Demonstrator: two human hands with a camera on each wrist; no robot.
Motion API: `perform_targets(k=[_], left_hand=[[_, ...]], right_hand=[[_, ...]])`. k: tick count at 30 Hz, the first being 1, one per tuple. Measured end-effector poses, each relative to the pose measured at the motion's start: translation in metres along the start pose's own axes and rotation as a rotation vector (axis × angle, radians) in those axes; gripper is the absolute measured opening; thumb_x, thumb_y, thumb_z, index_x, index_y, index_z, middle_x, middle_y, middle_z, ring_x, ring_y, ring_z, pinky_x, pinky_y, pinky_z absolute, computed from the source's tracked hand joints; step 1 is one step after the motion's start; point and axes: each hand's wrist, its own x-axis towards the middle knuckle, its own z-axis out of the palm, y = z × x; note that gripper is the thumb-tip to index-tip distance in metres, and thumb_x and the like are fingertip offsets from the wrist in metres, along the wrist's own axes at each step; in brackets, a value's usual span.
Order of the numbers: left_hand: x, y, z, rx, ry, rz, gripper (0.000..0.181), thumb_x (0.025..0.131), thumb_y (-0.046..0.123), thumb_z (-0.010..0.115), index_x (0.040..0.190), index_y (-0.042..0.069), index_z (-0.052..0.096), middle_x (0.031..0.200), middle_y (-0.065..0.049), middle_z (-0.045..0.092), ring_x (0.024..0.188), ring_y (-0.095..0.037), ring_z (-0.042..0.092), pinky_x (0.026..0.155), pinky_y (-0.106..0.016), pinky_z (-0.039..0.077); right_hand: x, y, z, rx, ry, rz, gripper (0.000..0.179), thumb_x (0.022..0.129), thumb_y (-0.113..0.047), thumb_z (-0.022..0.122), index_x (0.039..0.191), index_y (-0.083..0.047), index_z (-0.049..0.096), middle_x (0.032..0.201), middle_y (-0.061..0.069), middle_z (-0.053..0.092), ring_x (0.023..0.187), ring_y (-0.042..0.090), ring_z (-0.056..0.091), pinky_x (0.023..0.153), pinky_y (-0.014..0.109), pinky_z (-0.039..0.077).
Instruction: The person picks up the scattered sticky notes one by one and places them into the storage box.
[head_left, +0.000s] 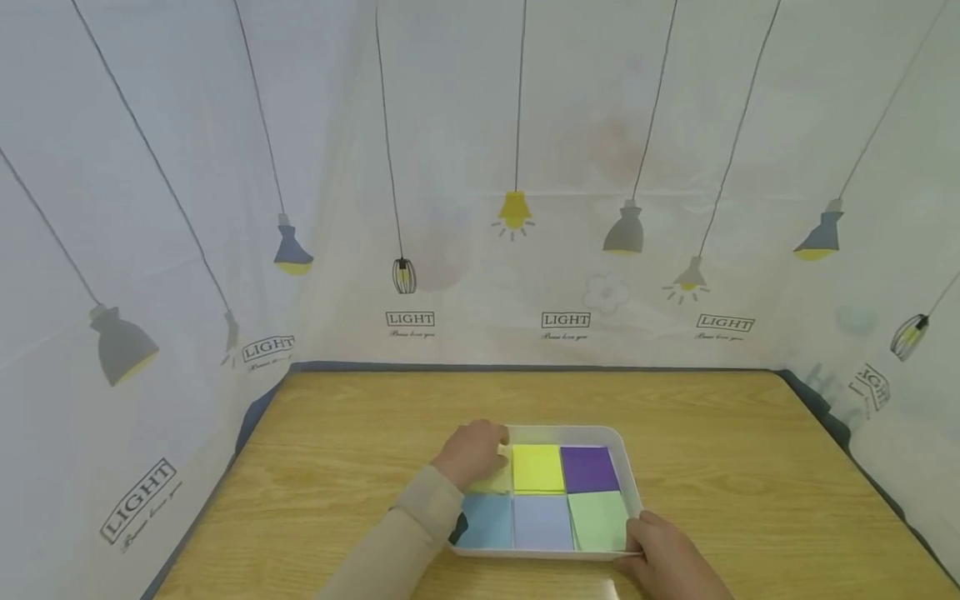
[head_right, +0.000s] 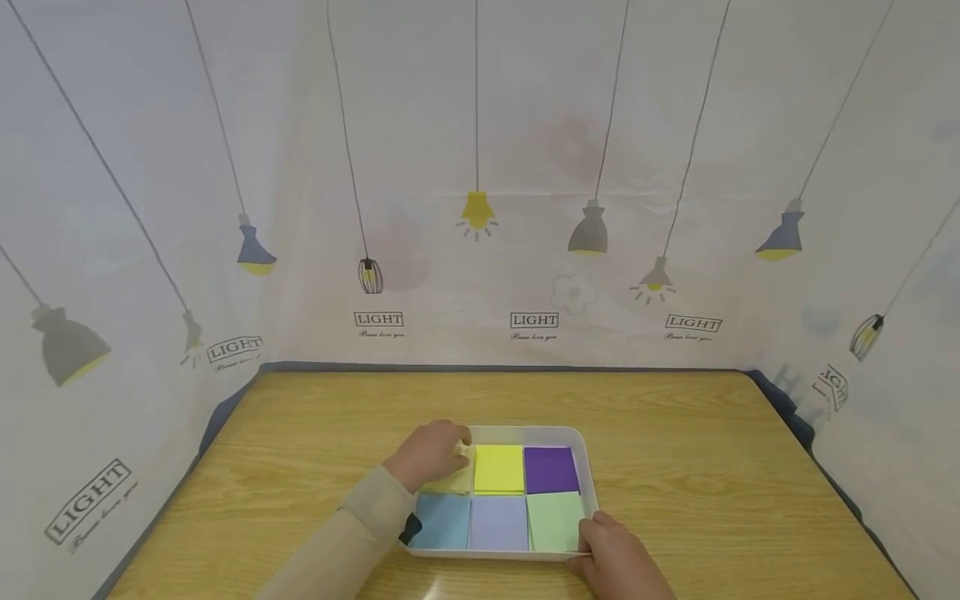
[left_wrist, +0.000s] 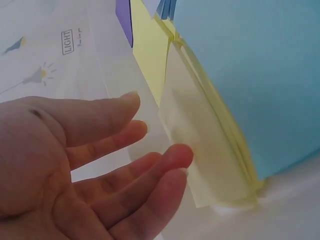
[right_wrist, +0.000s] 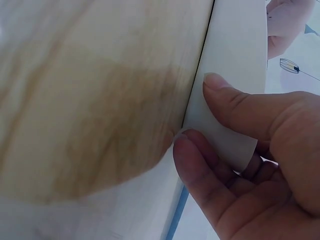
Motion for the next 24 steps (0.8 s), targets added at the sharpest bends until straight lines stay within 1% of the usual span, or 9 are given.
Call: perform_targets(k=[2, 7, 10, 14, 16, 18, 21, 23, 24], left_hand=[[-0.001, 0.0, -0.001, 0.01, -0.005, 0.007, 0.027, 0.093, 0.021, 0.071, 0.117, 0.01, 0.072, 0.117, -0.008, 0.072, 0.106, -0.025, 0.067, 0.093, -0.042, 0.054], [-0.005, 0.001, -0.005, 0.014, -0.028, 0.0, 0.027, 0.094, 0.023, 0.07, 0.118, 0.01, 0.071, 0.116, -0.007, 0.072, 0.102, -0.021, 0.065, 0.093, -0.039, 0.054], [-0.006, 0.002, -0.009, 0.024, -0.045, 0.014, 0.028, 0.094, 0.025, 0.071, 0.117, 0.01, 0.071, 0.115, -0.006, 0.073, 0.101, -0.02, 0.066, 0.093, -0.039, 0.054], [-0.01, 0.002, -0.013, -0.016, -0.104, 0.003, 0.032, 0.094, 0.031, 0.07, 0.119, 0.012, 0.069, 0.12, -0.005, 0.071, 0.105, -0.019, 0.065, 0.095, -0.04, 0.053], [-0.012, 0.003, -0.01, -0.044, -0.138, -0.005, 0.035, 0.094, 0.035, 0.069, 0.122, 0.013, 0.067, 0.123, -0.006, 0.068, 0.107, -0.018, 0.062, 0.096, -0.04, 0.053], [-0.017, 0.003, -0.006, -0.05, -0.145, 0.007, 0.04, 0.095, 0.038, 0.068, 0.127, 0.014, 0.065, 0.127, -0.006, 0.066, 0.111, -0.018, 0.061, 0.097, -0.04, 0.053], [-0.026, 0.004, 0.0, -0.016, -0.104, 0.041, 0.05, 0.096, 0.042, 0.066, 0.138, 0.016, 0.058, 0.134, -0.007, 0.063, 0.118, -0.021, 0.063, 0.097, -0.041, 0.054], [-0.033, 0.004, 0.004, 0.009, -0.059, 0.061, 0.056, 0.098, 0.044, 0.063, 0.145, 0.018, 0.052, 0.141, -0.006, 0.06, 0.122, -0.023, 0.063, 0.098, -0.043, 0.054], [-0.037, 0.004, 0.006, 0.023, -0.035, 0.071, 0.057, 0.098, 0.044, 0.062, 0.148, 0.019, 0.049, 0.143, -0.006, 0.059, 0.124, -0.023, 0.062, 0.098, -0.044, 0.054]], right_hand=[[0.001, 0.0, 0.0, -0.004, -0.005, 0.016, 0.036, 0.079, -0.017, 0.083, 0.068, -0.017, 0.048, 0.07, -0.007, 0.042, 0.064, 0.002, 0.035, 0.057, 0.02, 0.034], [0.005, -0.001, 0.001, -0.006, -0.022, 0.062, 0.036, 0.08, -0.017, 0.083, 0.069, -0.017, 0.048, 0.07, -0.006, 0.043, 0.064, 0.003, 0.036, 0.058, 0.02, 0.034], [0.008, -0.001, 0.001, 0.0, -0.018, 0.063, 0.036, 0.079, -0.017, 0.083, 0.069, -0.017, 0.049, 0.07, -0.006, 0.043, 0.064, 0.004, 0.036, 0.058, 0.02, 0.034], [0.013, 0.001, -0.001, 0.001, -0.022, 0.044, 0.034, 0.08, -0.018, 0.082, 0.071, -0.017, 0.05, 0.071, -0.006, 0.044, 0.065, 0.004, 0.037, 0.058, 0.021, 0.035], [0.012, 0.002, -0.002, 0.005, -0.061, 0.067, 0.032, 0.08, -0.025, 0.083, 0.076, -0.018, 0.053, 0.076, -0.005, 0.046, 0.067, 0.005, 0.04, 0.059, 0.021, 0.036], [0.012, 0.002, -0.003, 0.005, -0.108, 0.104, 0.034, 0.079, -0.036, 0.084, 0.085, -0.019, 0.056, 0.083, -0.005, 0.048, 0.07, 0.007, 0.043, 0.06, 0.022, 0.037], [0.012, -0.001, -0.004, -0.014, -0.168, 0.193, 0.052, 0.072, -0.058, 0.082, 0.1, -0.021, 0.059, 0.096, -0.003, 0.051, 0.074, 0.012, 0.047, 0.062, 0.026, 0.041], [0.013, -0.004, -0.007, -0.055, -0.157, 0.222, 0.061, 0.07, -0.068, 0.078, 0.107, -0.022, 0.062, 0.102, -0.001, 0.052, 0.075, 0.013, 0.05, 0.063, 0.029, 0.044], [0.014, -0.006, -0.008, -0.088, -0.138, 0.217, 0.063, 0.072, -0.07, 0.075, 0.11, -0.021, 0.064, 0.104, 0.0, 0.053, 0.076, 0.014, 0.05, 0.064, 0.031, 0.046]])
